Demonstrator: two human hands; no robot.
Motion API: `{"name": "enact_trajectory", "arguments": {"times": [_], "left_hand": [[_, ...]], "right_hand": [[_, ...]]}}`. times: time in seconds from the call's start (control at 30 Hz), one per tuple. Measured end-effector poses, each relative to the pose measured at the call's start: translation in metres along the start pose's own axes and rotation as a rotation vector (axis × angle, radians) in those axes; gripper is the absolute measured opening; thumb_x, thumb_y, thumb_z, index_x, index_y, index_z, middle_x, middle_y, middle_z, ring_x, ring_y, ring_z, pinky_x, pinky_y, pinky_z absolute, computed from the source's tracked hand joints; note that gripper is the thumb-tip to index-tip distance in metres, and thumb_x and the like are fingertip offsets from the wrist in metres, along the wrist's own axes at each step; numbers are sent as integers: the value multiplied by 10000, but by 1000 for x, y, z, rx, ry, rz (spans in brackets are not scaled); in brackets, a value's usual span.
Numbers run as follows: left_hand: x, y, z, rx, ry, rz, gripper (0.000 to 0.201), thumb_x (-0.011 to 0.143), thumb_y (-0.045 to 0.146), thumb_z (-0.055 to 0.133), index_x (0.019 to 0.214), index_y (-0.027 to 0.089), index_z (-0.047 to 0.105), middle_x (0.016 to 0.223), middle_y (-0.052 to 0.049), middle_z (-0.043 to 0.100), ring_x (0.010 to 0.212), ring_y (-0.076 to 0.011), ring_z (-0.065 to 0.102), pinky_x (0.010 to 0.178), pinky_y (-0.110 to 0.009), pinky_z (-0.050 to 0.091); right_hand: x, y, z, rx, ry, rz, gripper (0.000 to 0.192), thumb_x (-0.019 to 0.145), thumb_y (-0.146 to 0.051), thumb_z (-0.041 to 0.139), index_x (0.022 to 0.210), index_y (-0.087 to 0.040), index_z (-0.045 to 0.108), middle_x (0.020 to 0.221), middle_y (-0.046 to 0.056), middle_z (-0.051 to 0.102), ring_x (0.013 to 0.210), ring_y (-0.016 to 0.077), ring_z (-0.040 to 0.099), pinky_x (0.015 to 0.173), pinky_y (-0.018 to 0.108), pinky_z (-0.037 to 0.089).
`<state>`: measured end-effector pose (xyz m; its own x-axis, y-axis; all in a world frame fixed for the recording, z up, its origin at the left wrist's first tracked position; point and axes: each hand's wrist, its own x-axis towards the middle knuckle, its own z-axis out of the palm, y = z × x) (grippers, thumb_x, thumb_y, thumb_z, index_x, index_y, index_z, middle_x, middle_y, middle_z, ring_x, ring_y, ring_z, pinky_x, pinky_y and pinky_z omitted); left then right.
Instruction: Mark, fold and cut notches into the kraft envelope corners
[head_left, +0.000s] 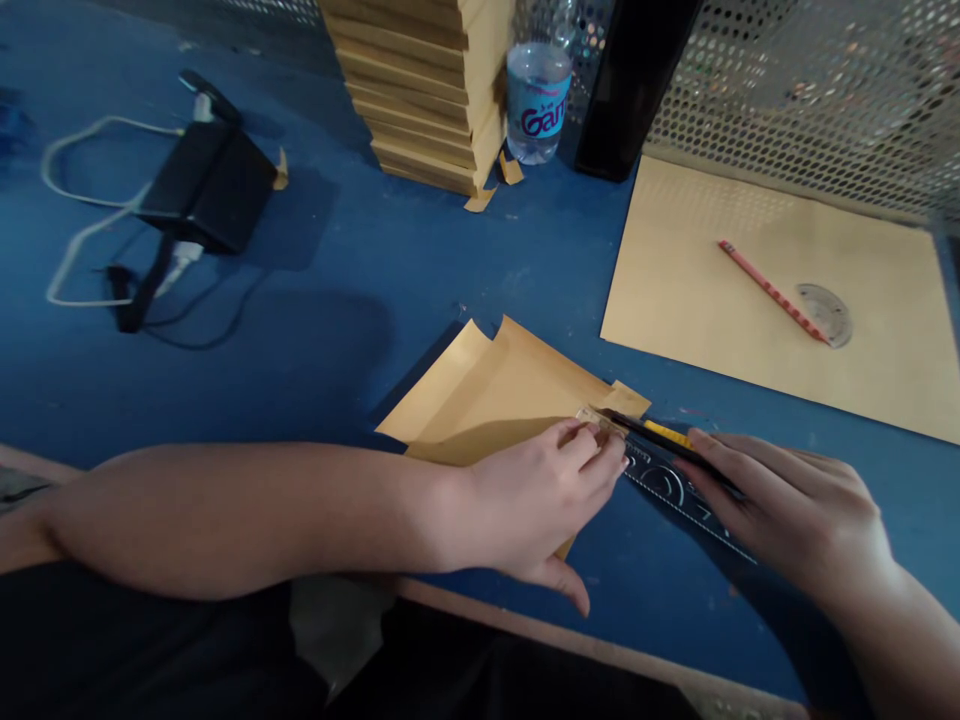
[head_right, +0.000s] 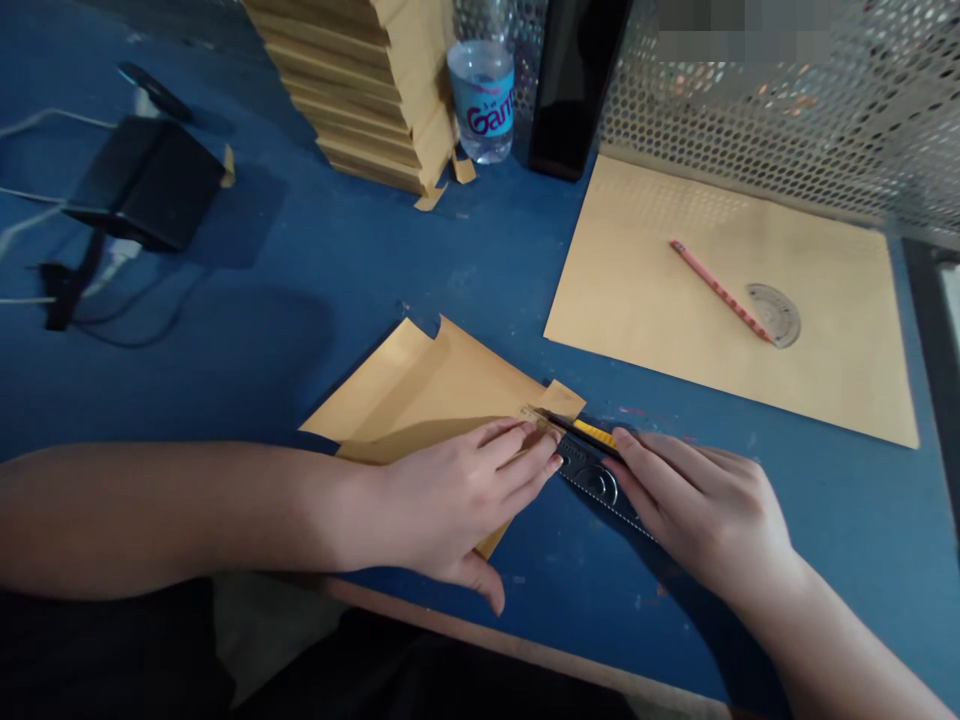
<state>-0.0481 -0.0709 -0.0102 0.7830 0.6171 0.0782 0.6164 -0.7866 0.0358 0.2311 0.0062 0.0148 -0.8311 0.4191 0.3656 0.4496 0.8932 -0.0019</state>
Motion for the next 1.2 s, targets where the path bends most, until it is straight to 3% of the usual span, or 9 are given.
{"name": "enact_trajectory", "arguments": {"times": [0.4, 0.77, 1.2], "left_hand": [[1, 1, -1, 3, -9, -1, 1253, 804, 1016, 494, 1497, -25, 583, 1564, -266, 575, 1319, -418, 583, 1123, -483, 457], [1, 0, -1, 0, -10, -10, 1274, 790, 1038, 457, 1489, -18, 592, 1562, -286, 569, 1334, -419, 579, 1118, -475, 444], [3, -2, -2, -40, -45, 16, 1291, 756, 1046, 499, 1481, -19, 588, 1553, -293, 572, 1327, -414, 597, 1171, -491, 417]], "right_hand": [[-1, 1, 1, -23, -1, -7, 336, 901, -141, 833, 1206, -196, 703, 989, 51, 833, 728, 214, 784, 610, 341, 602], [-4, 0, 1, -7, -4, 8, 438, 899, -152, 832, 1309, -235, 702, 1024, 40, 837, 727, 223, 780, 618, 361, 609], [4, -1, -7, 21, -110, -28, 333, 960, -94, 725, 1268, -216, 694, 994, 37, 821, 717, 197, 749, 559, 349, 543]]}}
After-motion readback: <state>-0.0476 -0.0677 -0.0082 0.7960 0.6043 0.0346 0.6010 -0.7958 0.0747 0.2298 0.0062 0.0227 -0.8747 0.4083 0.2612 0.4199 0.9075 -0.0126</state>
